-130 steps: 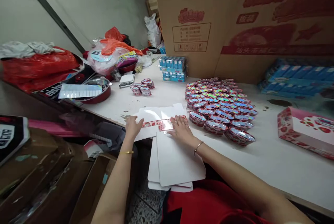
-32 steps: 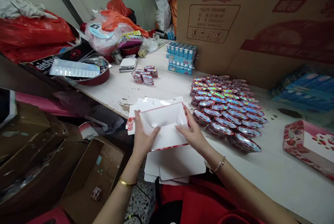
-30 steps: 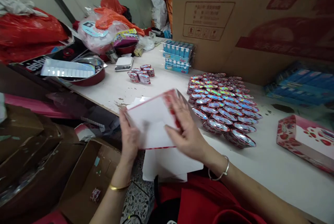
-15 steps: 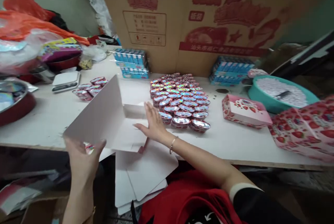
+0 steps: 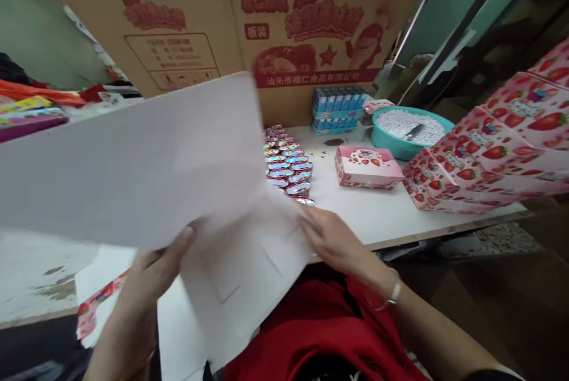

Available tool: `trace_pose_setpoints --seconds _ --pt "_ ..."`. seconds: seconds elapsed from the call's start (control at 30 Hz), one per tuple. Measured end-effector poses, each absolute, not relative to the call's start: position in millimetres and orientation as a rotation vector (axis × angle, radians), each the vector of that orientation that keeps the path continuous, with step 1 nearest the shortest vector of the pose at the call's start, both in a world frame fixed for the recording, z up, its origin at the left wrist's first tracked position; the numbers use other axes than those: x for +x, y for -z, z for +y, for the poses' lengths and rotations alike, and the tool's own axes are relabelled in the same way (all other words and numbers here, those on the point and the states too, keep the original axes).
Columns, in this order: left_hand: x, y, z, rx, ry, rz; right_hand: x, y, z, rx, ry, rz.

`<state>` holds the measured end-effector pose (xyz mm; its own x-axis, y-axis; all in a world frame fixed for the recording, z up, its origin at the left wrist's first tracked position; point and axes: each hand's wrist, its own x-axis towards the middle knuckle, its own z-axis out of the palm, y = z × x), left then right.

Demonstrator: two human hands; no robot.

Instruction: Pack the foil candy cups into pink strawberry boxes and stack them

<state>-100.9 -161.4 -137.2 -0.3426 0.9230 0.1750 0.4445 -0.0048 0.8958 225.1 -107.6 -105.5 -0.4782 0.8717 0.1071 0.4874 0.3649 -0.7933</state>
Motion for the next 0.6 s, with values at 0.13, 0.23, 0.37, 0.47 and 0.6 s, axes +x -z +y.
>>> trace_pose_setpoints --seconds 0.13,0.23,0.37,0.47,0.6 --pt "-9 142 -64 1.777 -1.088 1.241 337 128 -143 -1.581 -0.792 -1.68" --pt "46 164 -27 2.337 -0.604 1.337 398 163 -182 -1.914 -0.542 -1.414" --pt "86 197 -17 2.729 -0.04 1.486 424 205 -212 -2.063 -0.313 -1.282" --pt "95 208 -21 2.762 0.001 1.559 417 219 -209 -2.005 -0.273 -1.337" --pt "95 211 -29 2.8 -0.053 1.554 406 226 -189 -1.948 -0.273 -1.387"
